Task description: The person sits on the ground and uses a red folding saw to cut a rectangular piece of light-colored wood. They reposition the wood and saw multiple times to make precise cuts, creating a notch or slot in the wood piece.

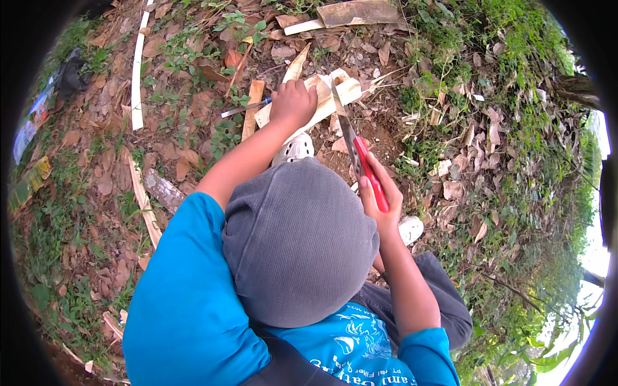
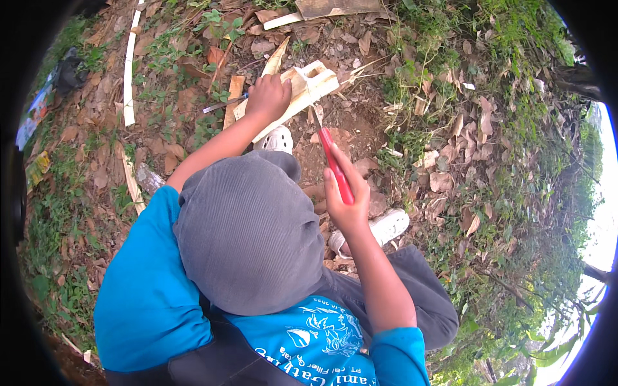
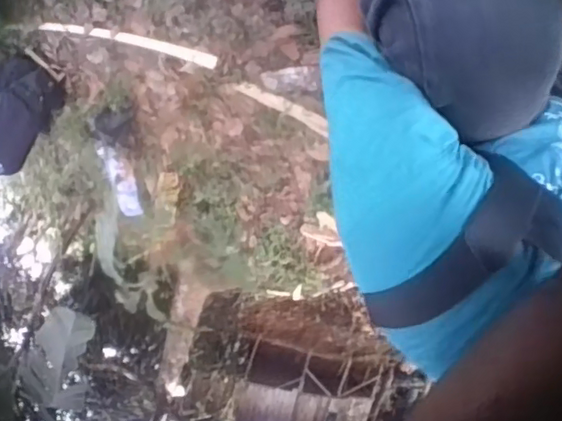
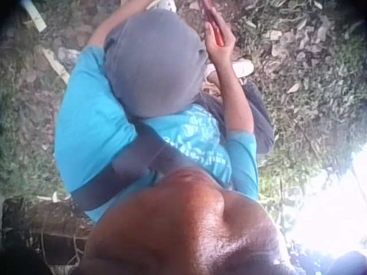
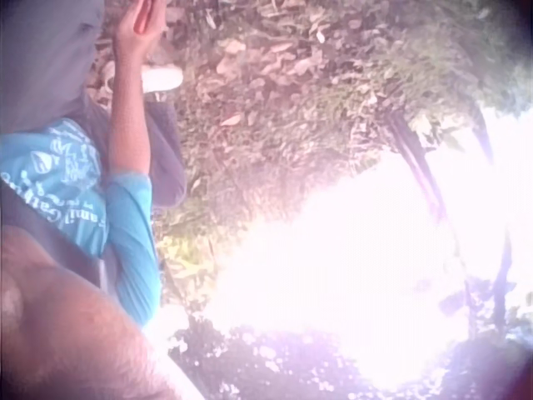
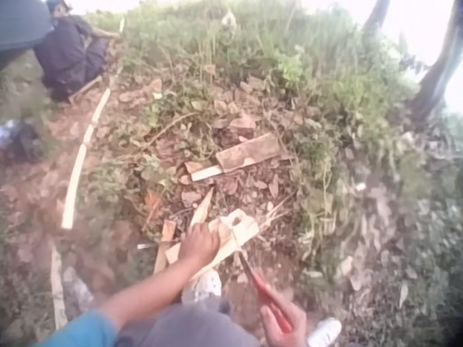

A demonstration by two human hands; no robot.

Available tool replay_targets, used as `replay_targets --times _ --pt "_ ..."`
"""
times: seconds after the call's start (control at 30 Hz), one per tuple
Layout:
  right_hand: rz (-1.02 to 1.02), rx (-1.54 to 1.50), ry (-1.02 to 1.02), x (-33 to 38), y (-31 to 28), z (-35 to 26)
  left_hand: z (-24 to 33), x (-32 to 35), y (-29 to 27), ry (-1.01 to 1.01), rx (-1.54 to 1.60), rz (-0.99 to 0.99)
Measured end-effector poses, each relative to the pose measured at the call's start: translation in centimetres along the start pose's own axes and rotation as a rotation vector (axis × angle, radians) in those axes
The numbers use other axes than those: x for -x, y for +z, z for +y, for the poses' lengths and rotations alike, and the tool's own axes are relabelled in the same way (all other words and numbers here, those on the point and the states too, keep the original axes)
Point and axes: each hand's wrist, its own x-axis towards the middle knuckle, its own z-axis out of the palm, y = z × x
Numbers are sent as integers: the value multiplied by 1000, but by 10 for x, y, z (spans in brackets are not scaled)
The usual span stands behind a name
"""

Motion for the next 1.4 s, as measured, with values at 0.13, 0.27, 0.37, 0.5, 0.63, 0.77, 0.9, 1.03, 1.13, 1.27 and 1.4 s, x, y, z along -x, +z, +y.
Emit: replay_targets --times 0.13,0.27,0.37,0.5,0.63,0.77,0.9,1.03,1.13,1.27,1.4 --pt "76 -86 22 -10 10 8 1 -7 3 -65 1 28" --pt "70 -78 75 23 0 -1 -1 -7 7 -57 7 55" --pt "43 14 27 68 -27 -27 1 -5 3 -63 19 60" --pt "5 45 33 89 -47 -39 4 -4 1 -50 16 54" --pt "-138 -88 -54 72 -25 -38 5 -4 1 -23 12 44" --pt "-98 107 -63 92 -28 -38 -1 -9 8 -46 -8 88" --pt "91 99 5 86 -47 -22 3 -9 6 -54 1 85" --pt "23 146 -61 91 -44 -29 1 -9 8 -59 12 98" --pt "7 37 30 105 -52 -44 2 -7 6 -54 17 85" --pt "19 82 -38 57 -33 -21 5 -2 7 -3 -28 96" --pt "-13 -8 -2 -16 6 2 2 -19 4 -35 6 27"
